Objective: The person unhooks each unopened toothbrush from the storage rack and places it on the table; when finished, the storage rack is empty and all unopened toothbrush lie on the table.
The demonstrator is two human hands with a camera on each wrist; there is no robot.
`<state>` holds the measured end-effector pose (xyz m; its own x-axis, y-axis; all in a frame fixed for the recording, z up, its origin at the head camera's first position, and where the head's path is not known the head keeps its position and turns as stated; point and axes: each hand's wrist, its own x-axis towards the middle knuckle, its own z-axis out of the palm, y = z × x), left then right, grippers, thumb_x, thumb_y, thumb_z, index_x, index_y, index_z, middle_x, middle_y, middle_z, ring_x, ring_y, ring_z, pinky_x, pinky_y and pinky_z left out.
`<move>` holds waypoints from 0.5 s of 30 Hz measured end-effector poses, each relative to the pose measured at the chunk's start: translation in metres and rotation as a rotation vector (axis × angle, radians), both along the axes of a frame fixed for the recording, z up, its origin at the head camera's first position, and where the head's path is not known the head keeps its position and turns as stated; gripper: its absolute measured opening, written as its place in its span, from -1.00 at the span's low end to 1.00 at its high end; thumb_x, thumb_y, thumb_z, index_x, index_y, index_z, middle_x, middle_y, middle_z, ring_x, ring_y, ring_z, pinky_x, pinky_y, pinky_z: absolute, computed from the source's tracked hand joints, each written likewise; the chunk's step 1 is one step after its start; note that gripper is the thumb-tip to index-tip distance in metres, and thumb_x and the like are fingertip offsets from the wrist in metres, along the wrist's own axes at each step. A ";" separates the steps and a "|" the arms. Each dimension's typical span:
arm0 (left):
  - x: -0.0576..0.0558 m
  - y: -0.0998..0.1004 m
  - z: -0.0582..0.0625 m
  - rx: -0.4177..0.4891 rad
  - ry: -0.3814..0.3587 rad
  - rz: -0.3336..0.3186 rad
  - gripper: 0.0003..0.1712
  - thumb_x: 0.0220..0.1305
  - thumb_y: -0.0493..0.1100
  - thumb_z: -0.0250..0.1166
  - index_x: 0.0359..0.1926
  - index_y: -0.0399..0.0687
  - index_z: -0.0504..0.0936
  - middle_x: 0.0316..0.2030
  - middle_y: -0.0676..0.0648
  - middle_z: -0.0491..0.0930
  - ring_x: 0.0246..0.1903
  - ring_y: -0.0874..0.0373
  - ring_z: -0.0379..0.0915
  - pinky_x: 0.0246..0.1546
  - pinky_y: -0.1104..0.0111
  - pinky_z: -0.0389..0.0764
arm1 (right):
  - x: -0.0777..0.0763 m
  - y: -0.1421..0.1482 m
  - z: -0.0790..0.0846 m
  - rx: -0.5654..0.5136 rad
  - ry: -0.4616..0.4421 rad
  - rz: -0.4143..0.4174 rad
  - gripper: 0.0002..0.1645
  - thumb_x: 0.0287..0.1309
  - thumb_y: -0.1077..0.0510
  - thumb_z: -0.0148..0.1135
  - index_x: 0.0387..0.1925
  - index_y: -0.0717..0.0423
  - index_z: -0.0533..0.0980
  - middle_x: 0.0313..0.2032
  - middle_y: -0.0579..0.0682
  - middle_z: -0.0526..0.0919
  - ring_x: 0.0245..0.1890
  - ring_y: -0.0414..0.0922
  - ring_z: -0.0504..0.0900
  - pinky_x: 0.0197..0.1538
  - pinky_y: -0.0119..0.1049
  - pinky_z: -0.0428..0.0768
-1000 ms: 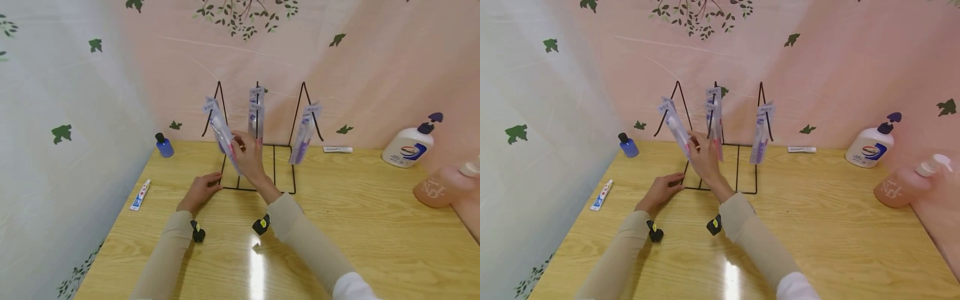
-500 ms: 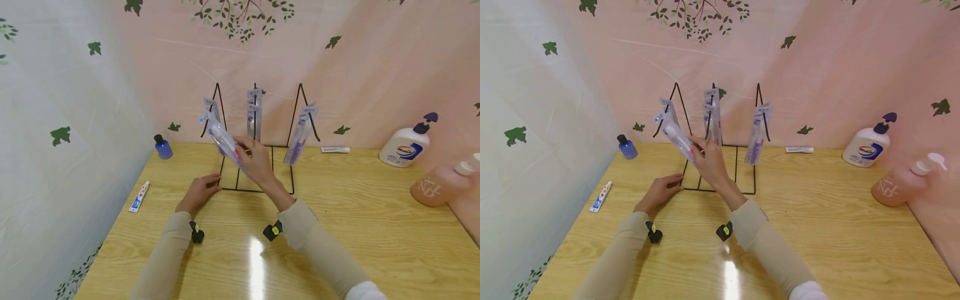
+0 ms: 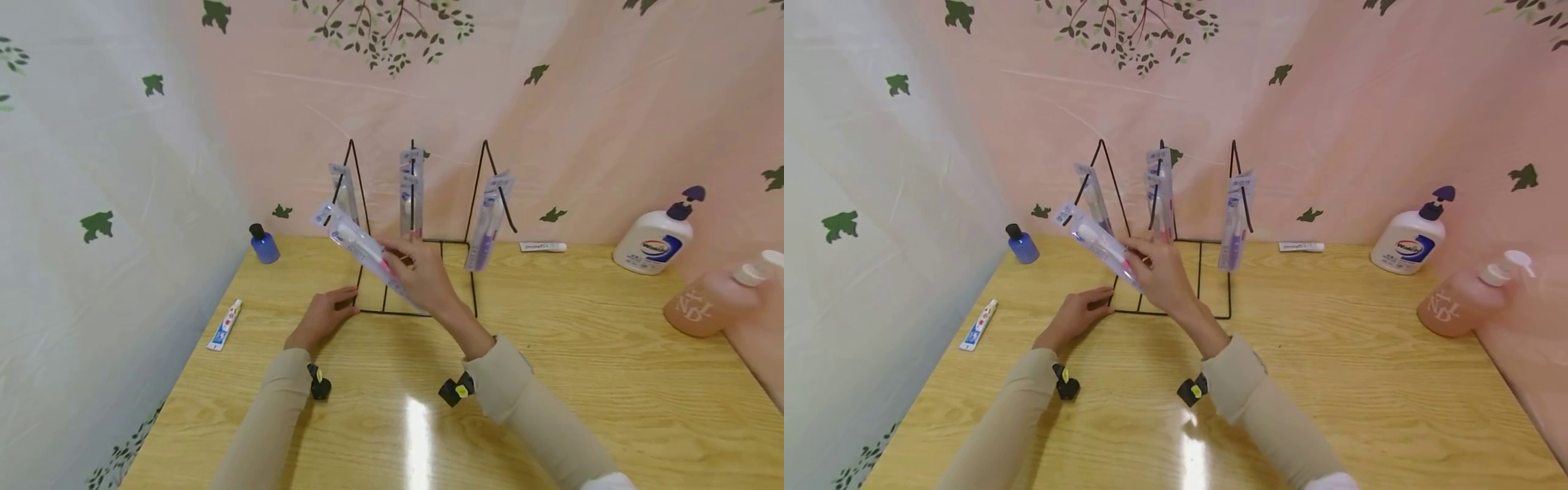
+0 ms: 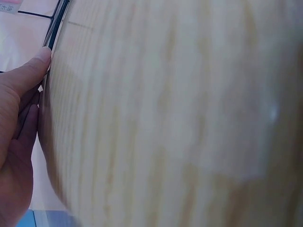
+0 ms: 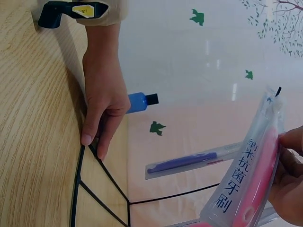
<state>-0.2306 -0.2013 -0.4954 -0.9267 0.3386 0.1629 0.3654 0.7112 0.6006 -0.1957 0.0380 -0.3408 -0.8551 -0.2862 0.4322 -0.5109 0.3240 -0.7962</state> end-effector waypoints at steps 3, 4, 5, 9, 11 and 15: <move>0.001 0.000 0.001 0.007 0.001 -0.001 -0.48 0.25 -0.08 0.31 0.20 -0.17 0.54 0.23 -0.10 0.48 0.25 -0.07 0.37 0.29 0.08 0.38 | 0.004 0.001 0.001 0.014 0.022 0.008 -0.67 0.29 0.23 0.16 0.07 0.12 0.59 -0.17 0.10 0.69 -0.29 -0.06 0.67 -0.24 -0.29 0.69; 0.001 0.000 0.001 0.011 0.000 -0.001 -0.48 0.25 -0.08 0.31 0.19 -0.17 0.54 0.23 -0.10 0.48 0.25 -0.07 0.37 0.29 0.08 0.37 | 0.005 0.002 0.002 0.017 0.032 0.010 -0.67 0.29 0.23 0.16 0.06 0.12 0.60 -0.17 0.10 0.69 -0.29 -0.06 0.67 -0.23 -0.28 0.69; 0.001 0.000 0.001 0.011 0.003 -0.003 -0.48 0.25 -0.09 0.31 0.19 -0.18 0.54 0.23 -0.10 0.48 0.24 -0.08 0.37 0.29 0.08 0.37 | 0.006 0.003 0.002 0.017 0.039 0.014 -0.68 0.29 0.24 0.16 0.06 0.13 0.60 -0.17 0.10 0.70 -0.28 -0.06 0.67 -0.22 -0.27 0.69; 0.002 0.000 0.001 0.007 -0.001 -0.002 -0.48 0.25 -0.09 0.31 0.20 -0.17 0.53 0.23 -0.10 0.48 0.25 -0.07 0.37 0.30 0.09 0.37 | 0.012 0.007 0.004 0.009 0.057 0.027 -0.69 0.30 0.22 0.15 0.04 0.10 0.60 -0.15 0.05 0.70 -0.26 -0.10 0.67 -0.20 -0.27 0.69; 0.002 0.000 0.001 0.001 -0.001 -0.004 -0.47 0.26 -0.09 0.31 0.21 -0.18 0.52 0.24 -0.10 0.47 0.26 -0.07 0.36 0.29 0.08 0.37 | 0.015 0.010 0.005 -0.007 0.066 0.035 -0.69 0.31 0.20 0.14 0.05 0.07 0.60 -0.14 0.03 0.70 -0.26 -0.11 0.66 -0.19 -0.27 0.69; 0.002 0.000 0.002 -0.001 -0.006 -0.007 -0.47 0.26 -0.09 0.30 0.22 -0.18 0.51 0.24 -0.10 0.47 0.26 -0.07 0.35 0.29 0.07 0.38 | 0.021 0.020 0.006 -0.044 0.099 0.024 -0.70 0.30 0.21 0.16 0.04 0.04 0.61 -0.13 0.01 0.70 -0.27 -0.13 0.66 -0.22 -0.29 0.68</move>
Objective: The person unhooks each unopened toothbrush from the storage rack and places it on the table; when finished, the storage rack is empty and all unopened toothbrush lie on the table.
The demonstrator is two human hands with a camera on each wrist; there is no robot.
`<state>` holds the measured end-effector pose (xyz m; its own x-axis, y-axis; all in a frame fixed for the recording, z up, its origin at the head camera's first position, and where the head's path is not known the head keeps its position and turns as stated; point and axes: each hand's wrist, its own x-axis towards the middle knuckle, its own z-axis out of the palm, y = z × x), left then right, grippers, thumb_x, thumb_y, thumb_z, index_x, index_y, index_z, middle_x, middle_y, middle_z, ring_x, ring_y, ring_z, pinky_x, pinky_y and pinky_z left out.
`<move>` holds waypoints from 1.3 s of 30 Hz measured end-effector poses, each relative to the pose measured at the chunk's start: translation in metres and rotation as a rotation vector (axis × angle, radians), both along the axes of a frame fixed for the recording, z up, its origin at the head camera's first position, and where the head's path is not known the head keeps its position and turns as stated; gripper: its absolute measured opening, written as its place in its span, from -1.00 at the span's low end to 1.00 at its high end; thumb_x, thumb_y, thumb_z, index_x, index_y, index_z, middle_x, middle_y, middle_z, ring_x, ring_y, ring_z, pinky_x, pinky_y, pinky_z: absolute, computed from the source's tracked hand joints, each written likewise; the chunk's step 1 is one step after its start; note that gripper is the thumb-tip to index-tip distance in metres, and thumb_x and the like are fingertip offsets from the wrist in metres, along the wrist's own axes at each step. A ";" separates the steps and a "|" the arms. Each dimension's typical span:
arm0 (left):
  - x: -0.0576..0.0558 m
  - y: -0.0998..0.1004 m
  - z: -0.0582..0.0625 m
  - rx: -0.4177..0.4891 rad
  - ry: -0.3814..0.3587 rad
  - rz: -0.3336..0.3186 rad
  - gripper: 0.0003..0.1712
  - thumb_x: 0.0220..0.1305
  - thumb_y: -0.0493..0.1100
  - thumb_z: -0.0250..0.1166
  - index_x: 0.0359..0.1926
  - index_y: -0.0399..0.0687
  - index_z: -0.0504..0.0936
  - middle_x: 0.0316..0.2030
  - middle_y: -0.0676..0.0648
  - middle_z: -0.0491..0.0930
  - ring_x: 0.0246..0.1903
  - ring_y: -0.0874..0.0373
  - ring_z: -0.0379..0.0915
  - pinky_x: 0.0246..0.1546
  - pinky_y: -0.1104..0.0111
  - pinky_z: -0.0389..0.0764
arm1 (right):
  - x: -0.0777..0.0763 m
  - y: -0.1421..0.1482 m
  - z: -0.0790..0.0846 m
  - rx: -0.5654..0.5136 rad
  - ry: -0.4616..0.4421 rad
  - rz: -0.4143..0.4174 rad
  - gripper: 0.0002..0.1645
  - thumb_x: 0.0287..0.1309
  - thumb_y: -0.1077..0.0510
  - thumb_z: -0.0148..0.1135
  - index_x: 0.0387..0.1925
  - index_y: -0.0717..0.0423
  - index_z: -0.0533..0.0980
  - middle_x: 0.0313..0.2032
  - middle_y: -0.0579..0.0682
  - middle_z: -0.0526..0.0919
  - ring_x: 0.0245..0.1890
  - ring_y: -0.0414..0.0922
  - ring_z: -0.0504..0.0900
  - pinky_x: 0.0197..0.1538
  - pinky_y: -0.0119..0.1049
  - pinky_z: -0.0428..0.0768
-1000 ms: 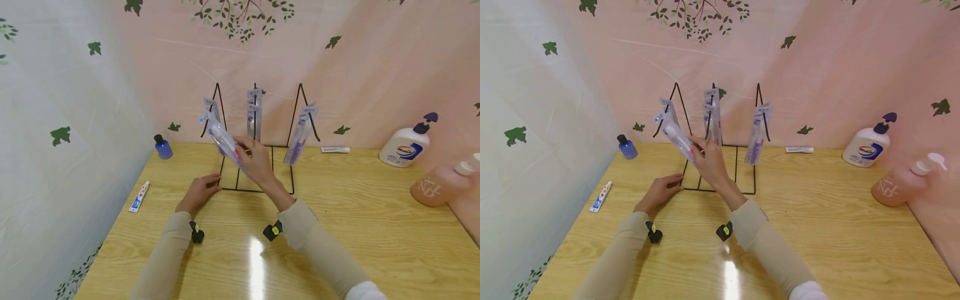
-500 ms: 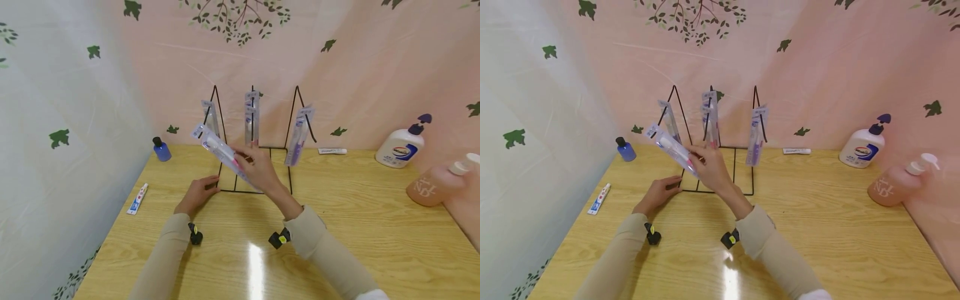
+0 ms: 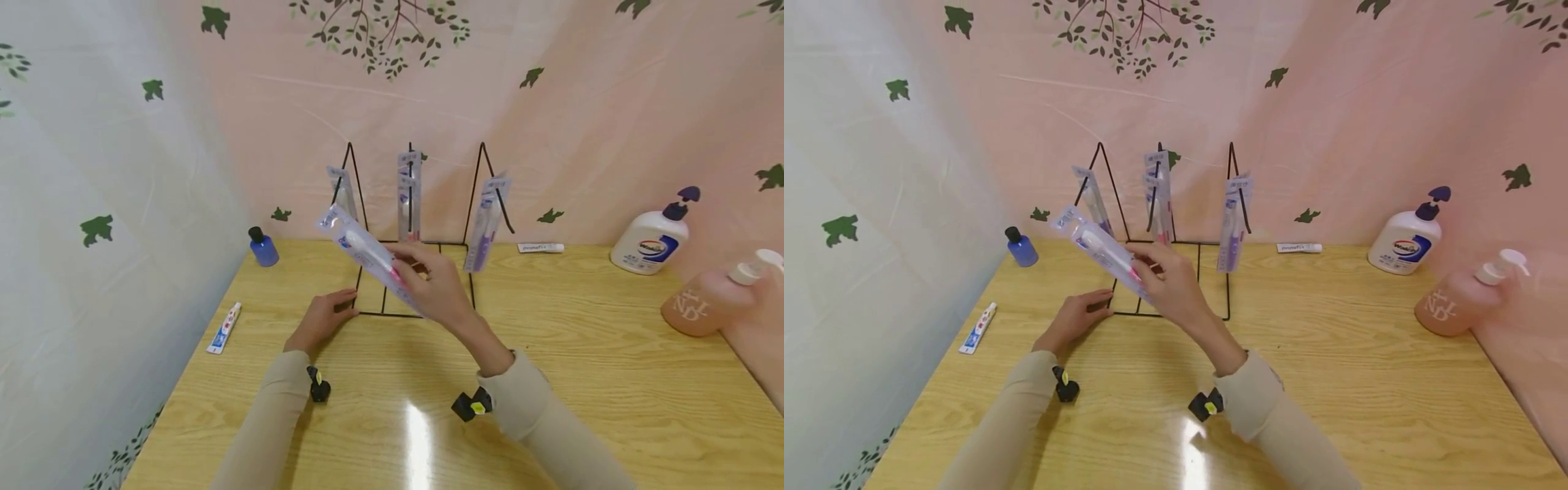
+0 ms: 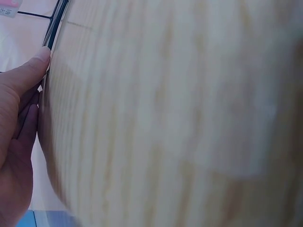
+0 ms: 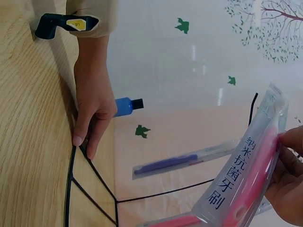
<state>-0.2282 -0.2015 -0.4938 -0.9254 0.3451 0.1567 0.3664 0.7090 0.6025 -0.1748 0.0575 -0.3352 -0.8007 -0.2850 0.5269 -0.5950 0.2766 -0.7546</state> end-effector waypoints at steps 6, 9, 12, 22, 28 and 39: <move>-0.001 0.000 -0.001 -0.013 0.003 -0.005 -0.45 0.26 -0.07 0.30 0.23 -0.18 0.50 0.25 -0.10 0.46 0.26 -0.09 0.35 0.29 0.06 0.37 | 0.007 0.025 -0.008 -0.017 0.020 -0.037 -0.69 0.27 0.27 0.18 0.04 0.14 0.60 -0.12 0.08 0.70 -0.28 -0.10 0.65 -0.25 -0.39 0.66; -0.001 0.000 -0.001 -0.026 -0.007 -0.002 -0.44 0.26 -0.05 0.29 0.24 -0.16 0.50 0.26 -0.09 0.45 0.27 -0.08 0.34 0.30 0.06 0.36 | 0.011 0.041 -0.018 0.002 0.003 -0.071 -0.70 0.27 0.27 0.18 0.03 0.15 0.60 -0.16 0.07 0.70 -0.28 -0.10 0.65 -0.24 -0.44 0.65; -0.001 -0.001 -0.001 -0.038 -0.022 0.009 -0.44 0.27 -0.04 0.28 0.25 -0.14 0.49 0.27 -0.08 0.44 0.28 -0.07 0.32 0.31 0.07 0.35 | 0.014 0.059 -0.031 0.030 -0.015 -0.119 -0.70 0.27 0.26 0.18 0.02 0.13 0.61 -0.17 0.06 0.69 -0.28 -0.10 0.65 -0.25 -0.48 0.64; -0.001 -0.001 -0.004 -0.019 -0.009 -0.002 -0.44 0.27 -0.05 0.29 0.25 -0.15 0.49 0.26 -0.08 0.45 0.27 -0.07 0.34 0.30 0.07 0.37 | 0.025 0.128 -0.070 0.122 -0.167 -0.313 -0.71 0.30 0.21 0.16 0.03 0.17 0.56 -0.21 0.11 0.68 -0.28 -0.37 0.60 -0.26 -0.60 0.58; -0.001 -0.002 -0.005 0.006 -0.020 -0.017 -0.44 0.28 -0.05 0.28 0.25 -0.16 0.48 0.26 -0.09 0.45 0.27 -0.07 0.34 0.27 0.07 0.40 | 0.033 0.167 -0.085 0.100 -0.355 -0.387 -0.65 0.33 0.15 0.13 0.07 0.27 0.47 -0.14 0.17 0.59 -0.24 -0.51 0.53 -0.22 -0.58 0.62; -0.001 -0.001 -0.003 0.003 -0.042 -0.007 -0.43 0.27 -0.05 0.28 0.26 -0.15 0.47 0.27 -0.09 0.44 0.28 -0.06 0.33 0.27 0.08 0.40 | 0.008 0.191 -0.114 0.039 -0.648 -0.349 -0.53 0.38 0.18 0.03 0.16 0.46 0.30 -0.04 0.31 0.50 -0.32 -0.41 0.57 -0.18 -0.37 0.70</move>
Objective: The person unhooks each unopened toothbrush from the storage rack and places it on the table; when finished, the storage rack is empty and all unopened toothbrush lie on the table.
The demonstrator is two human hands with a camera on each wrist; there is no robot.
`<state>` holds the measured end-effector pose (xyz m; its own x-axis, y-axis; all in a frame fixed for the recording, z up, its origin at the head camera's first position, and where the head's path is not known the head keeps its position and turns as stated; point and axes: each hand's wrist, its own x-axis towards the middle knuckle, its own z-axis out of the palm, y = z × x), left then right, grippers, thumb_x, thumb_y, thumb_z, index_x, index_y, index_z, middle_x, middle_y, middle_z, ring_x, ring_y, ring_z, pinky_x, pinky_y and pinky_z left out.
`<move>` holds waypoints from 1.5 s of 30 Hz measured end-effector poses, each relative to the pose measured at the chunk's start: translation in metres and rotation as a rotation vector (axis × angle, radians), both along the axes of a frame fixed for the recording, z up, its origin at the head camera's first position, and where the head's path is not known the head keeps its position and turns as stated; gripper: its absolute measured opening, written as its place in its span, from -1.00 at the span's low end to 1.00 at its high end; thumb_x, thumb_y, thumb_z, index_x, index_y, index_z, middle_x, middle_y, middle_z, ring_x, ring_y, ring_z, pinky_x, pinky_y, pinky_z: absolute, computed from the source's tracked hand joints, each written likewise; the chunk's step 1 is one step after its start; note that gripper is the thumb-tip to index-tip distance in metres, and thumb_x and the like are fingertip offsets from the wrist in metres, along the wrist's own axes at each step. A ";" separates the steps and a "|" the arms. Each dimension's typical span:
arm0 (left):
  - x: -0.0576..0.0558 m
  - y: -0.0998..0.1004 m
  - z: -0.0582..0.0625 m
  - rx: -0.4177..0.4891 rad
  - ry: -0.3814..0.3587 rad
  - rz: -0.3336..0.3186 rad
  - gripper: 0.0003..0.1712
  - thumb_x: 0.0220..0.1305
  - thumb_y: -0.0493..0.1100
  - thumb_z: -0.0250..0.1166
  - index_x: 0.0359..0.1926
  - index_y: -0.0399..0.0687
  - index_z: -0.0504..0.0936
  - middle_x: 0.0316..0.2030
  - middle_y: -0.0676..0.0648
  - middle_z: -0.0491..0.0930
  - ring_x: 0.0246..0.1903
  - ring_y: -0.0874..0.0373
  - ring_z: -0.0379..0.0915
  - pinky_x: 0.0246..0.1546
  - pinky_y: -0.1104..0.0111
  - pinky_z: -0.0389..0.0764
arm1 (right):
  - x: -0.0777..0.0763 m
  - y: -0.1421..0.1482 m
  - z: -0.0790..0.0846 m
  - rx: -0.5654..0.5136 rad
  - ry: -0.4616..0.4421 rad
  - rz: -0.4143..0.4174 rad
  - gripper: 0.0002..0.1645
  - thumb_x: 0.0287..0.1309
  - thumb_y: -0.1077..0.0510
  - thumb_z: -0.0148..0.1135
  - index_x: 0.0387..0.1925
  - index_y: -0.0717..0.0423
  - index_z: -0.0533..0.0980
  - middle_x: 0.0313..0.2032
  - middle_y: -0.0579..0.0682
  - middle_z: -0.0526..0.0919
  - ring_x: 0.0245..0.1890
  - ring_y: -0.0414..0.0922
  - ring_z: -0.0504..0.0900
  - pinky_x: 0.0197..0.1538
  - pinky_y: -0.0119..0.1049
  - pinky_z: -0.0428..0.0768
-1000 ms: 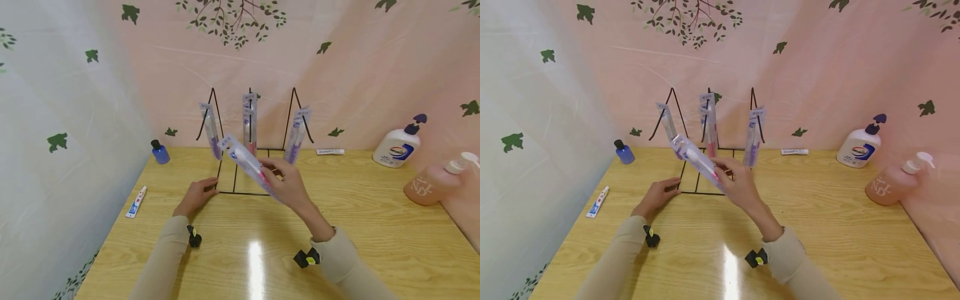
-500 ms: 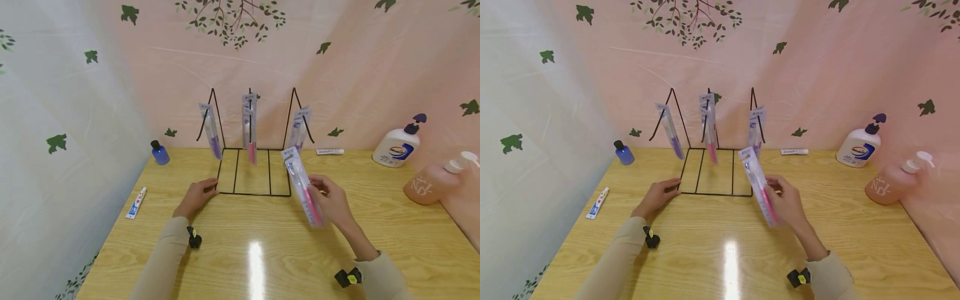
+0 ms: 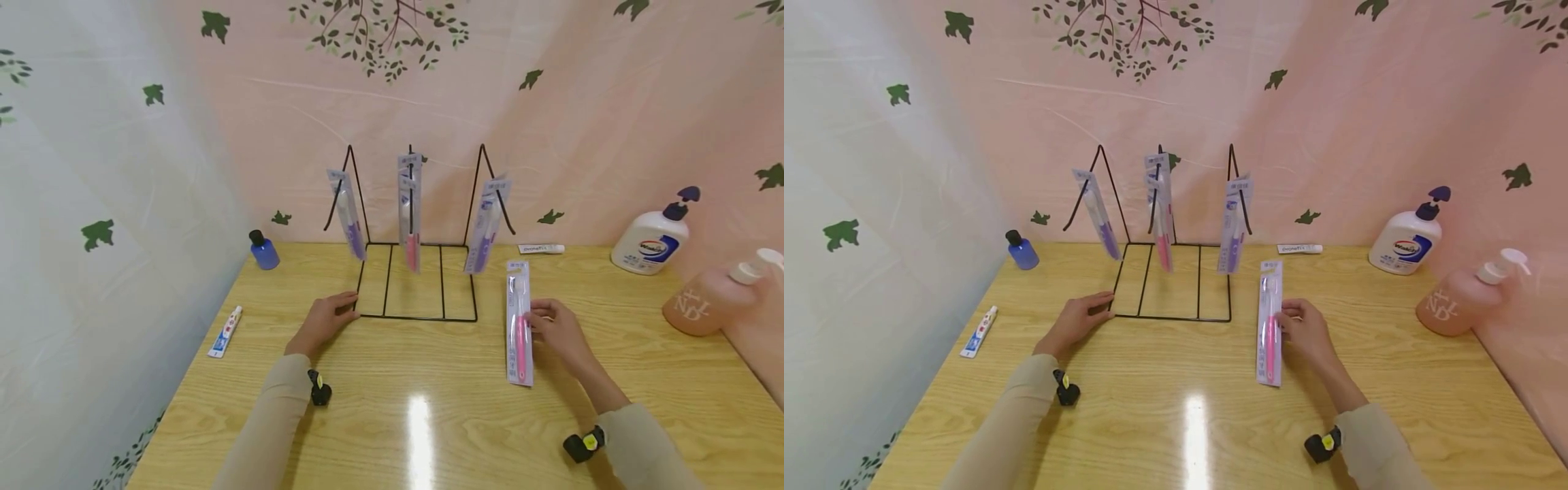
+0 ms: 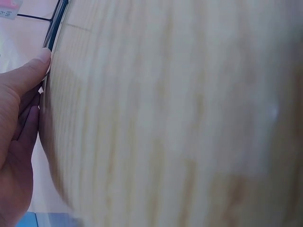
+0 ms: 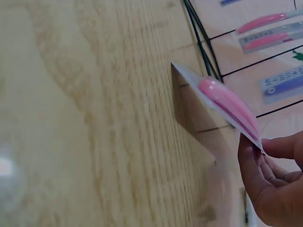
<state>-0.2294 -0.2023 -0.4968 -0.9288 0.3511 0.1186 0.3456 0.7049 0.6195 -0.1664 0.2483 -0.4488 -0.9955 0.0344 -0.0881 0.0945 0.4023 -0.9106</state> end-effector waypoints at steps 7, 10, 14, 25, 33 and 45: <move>0.002 0.002 0.001 0.007 -0.008 0.002 -0.43 0.27 -0.06 0.28 0.26 -0.16 0.47 0.27 -0.09 0.43 0.29 -0.06 0.32 0.28 0.08 0.39 | -0.017 0.002 -0.012 0.103 -0.111 0.043 -0.49 0.37 0.17 0.04 0.18 0.49 0.31 -0.09 0.30 0.56 -0.34 -0.28 0.58 -0.26 -0.33 0.68; 0.003 0.002 0.001 0.011 -0.017 0.001 -0.43 0.28 -0.06 0.27 0.26 -0.16 0.46 0.28 -0.09 0.43 0.29 -0.06 0.31 0.28 0.07 0.39 | -0.018 0.002 -0.014 0.104 -0.127 0.048 -0.48 0.37 0.17 0.04 0.18 0.49 0.30 -0.11 0.27 0.56 -0.32 -0.23 0.58 -0.27 -0.31 0.69; 0.002 0.002 0.000 0.009 -0.010 0.004 -0.43 0.28 -0.06 0.28 0.26 -0.16 0.46 0.28 -0.09 0.43 0.29 -0.06 0.32 0.28 0.08 0.40 | -0.021 0.002 -0.017 0.131 -0.117 0.040 -0.49 0.35 0.15 0.08 0.17 0.47 0.34 -0.13 0.27 0.59 -0.34 -0.22 0.59 -0.30 -0.32 0.69; 0.002 0.002 0.001 0.013 -0.004 -0.008 -0.44 0.28 -0.07 0.28 0.26 -0.17 0.47 0.27 -0.11 0.43 0.28 -0.08 0.32 0.27 0.07 0.40 | -0.016 0.003 -0.012 0.335 0.009 0.019 -0.62 0.32 0.15 0.09 0.01 0.40 0.48 -0.21 0.26 0.60 -0.35 -0.07 0.61 -0.42 -0.38 0.59; 0.002 0.001 0.002 0.002 0.005 -0.002 -0.43 0.28 -0.07 0.28 0.26 -0.17 0.47 0.28 -0.10 0.43 0.28 -0.07 0.33 0.27 0.08 0.40 | 0.006 -0.038 0.024 0.255 0.203 0.103 -0.64 0.32 0.04 0.15 -0.01 0.21 0.55 -0.18 0.15 0.64 -0.22 0.00 0.65 -0.33 -0.46 0.61; 0.002 0.002 0.003 0.001 0.005 0.005 -0.44 0.27 -0.06 0.28 0.25 -0.16 0.48 0.27 -0.09 0.44 0.29 -0.06 0.32 0.29 0.09 0.38 | -0.003 -0.159 0.073 0.108 0.558 0.328 -0.71 0.27 0.20 0.20 0.01 0.17 0.55 -0.15 0.07 0.65 -0.18 -0.10 0.63 -0.17 -0.33 0.67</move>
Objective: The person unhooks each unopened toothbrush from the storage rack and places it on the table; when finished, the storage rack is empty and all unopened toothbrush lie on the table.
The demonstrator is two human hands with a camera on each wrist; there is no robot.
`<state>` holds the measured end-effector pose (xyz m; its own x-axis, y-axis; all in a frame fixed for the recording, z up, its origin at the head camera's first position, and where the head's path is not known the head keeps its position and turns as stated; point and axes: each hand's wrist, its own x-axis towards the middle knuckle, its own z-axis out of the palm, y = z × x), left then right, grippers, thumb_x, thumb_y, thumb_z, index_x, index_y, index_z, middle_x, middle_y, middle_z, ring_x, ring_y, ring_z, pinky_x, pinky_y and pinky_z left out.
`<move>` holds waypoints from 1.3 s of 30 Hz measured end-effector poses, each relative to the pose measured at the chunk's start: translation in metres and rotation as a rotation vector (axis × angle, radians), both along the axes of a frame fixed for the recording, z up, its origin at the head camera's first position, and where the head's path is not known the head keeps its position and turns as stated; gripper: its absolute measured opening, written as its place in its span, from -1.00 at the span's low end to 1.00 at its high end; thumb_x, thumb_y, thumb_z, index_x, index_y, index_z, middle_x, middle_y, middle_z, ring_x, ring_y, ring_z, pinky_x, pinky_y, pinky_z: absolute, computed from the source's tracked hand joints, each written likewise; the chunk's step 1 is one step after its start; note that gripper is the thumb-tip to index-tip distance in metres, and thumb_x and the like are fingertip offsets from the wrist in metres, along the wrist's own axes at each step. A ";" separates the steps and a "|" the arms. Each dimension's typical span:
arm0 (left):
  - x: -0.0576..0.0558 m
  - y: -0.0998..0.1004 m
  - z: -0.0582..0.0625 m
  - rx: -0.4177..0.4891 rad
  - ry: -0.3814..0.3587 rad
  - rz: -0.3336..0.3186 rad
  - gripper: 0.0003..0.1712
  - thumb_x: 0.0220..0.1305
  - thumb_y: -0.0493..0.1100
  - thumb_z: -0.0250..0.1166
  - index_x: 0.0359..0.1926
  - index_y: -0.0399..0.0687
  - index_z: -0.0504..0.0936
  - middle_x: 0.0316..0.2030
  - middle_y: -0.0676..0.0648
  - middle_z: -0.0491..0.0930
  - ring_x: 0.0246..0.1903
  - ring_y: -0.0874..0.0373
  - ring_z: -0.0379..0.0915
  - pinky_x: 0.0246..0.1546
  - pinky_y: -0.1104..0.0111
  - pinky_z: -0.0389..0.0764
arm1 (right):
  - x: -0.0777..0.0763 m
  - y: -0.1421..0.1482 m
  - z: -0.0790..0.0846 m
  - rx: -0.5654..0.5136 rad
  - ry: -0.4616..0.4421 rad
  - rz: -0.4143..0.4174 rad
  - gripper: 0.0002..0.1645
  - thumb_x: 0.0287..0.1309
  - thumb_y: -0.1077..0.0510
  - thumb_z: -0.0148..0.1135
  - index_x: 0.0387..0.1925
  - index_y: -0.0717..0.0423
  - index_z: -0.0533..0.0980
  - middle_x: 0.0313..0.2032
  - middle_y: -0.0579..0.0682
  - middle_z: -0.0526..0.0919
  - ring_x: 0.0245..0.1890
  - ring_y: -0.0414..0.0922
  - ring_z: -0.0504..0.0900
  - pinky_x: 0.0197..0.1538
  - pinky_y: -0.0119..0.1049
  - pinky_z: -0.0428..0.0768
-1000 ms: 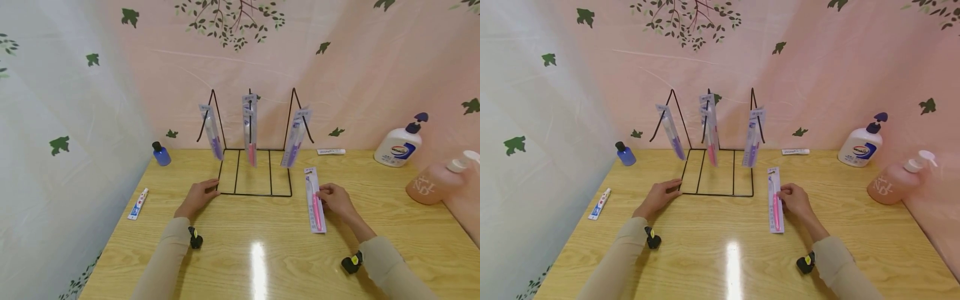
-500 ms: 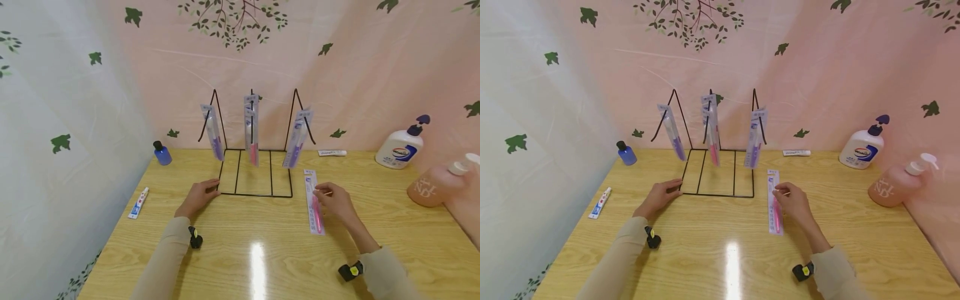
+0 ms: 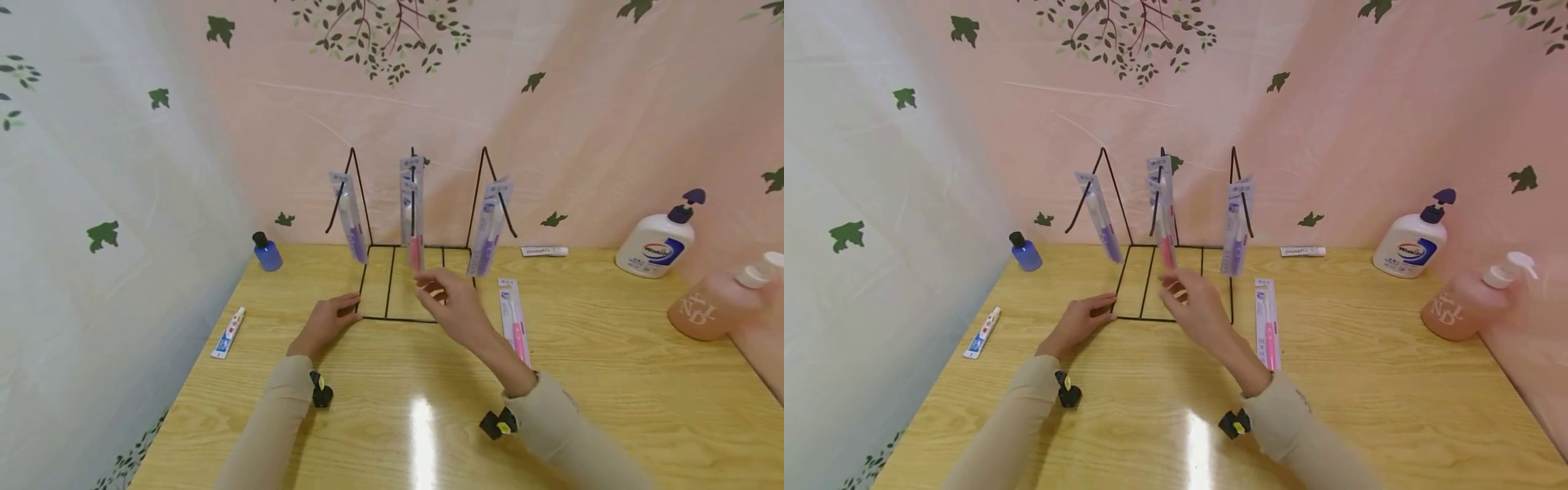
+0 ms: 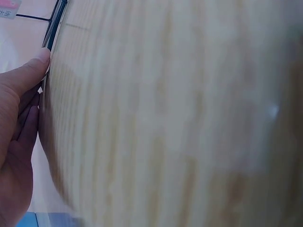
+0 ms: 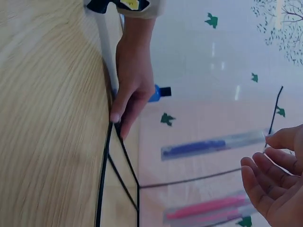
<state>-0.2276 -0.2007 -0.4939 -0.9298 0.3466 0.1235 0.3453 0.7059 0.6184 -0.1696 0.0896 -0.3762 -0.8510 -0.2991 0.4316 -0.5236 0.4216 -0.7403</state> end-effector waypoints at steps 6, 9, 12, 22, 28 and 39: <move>-0.001 0.001 -0.001 -0.007 0.017 0.013 -0.46 0.26 -0.09 0.30 0.23 -0.16 0.50 0.25 -0.10 0.46 0.27 -0.06 0.35 0.28 0.09 0.39 | -0.028 -0.052 0.002 -0.081 -0.013 0.067 -0.63 0.29 0.21 0.17 0.10 0.26 0.47 -0.06 0.12 0.61 -0.09 -0.03 0.63 -0.06 -0.16 0.67; -0.001 0.001 -0.002 -0.003 0.017 0.018 -0.47 0.26 -0.09 0.30 0.22 -0.16 0.51 0.24 -0.10 0.47 0.26 -0.06 0.36 0.27 0.08 0.40 | -0.045 -0.073 0.000 -0.119 -0.013 0.075 -0.57 0.29 0.22 0.16 0.16 0.28 0.41 -0.01 0.20 0.58 -0.04 0.06 0.60 0.00 -0.07 0.64; -0.001 0.000 -0.003 -0.004 0.019 0.017 -0.47 0.27 -0.09 0.29 0.23 -0.15 0.51 0.24 -0.10 0.47 0.26 -0.06 0.36 0.27 0.08 0.41 | -0.058 -0.089 -0.004 -0.161 0.002 0.045 -0.54 0.27 0.25 0.17 0.18 0.27 0.39 0.02 0.26 0.56 -0.01 0.12 0.57 0.03 -0.01 0.62; -0.003 -0.001 -0.005 -0.029 0.059 0.013 -0.47 0.25 -0.06 0.31 0.21 -0.14 0.53 0.22 -0.09 0.50 0.23 -0.06 0.39 0.27 0.09 0.41 | -0.096 -0.124 0.006 -0.176 -0.055 -0.117 -0.49 0.33 0.17 0.11 0.26 0.19 0.32 0.09 0.11 0.50 0.10 0.01 0.50 0.16 -0.15 0.55; -0.001 0.002 -0.003 -0.019 0.041 0.010 -0.48 0.26 -0.07 0.29 0.21 -0.14 0.53 0.23 -0.09 0.49 0.24 -0.05 0.39 0.28 0.11 0.40 | -0.110 -0.134 0.013 -0.210 -0.038 -0.133 -0.62 0.40 0.18 -0.01 0.20 0.13 0.37 -0.02 0.10 0.58 -0.04 -0.05 0.59 0.04 -0.19 0.61; 0.001 0.001 0.000 0.005 0.058 0.009 -0.49 0.23 -0.12 0.32 0.18 -0.21 0.54 0.21 -0.14 0.50 0.22 -0.09 0.40 0.26 0.08 0.42 | -0.103 -0.121 0.008 -0.266 0.014 -0.065 -0.59 0.39 0.20 0.00 0.23 0.06 0.39 -0.16 0.12 0.62 -0.20 -0.06 0.62 -0.12 -0.27 0.66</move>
<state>-0.2262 -0.2001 -0.4938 -0.9242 0.3371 0.1792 0.3741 0.7060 0.6014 -0.2723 -0.0319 -0.3679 -0.8581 -0.1188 0.4996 -0.5129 0.2464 -0.8223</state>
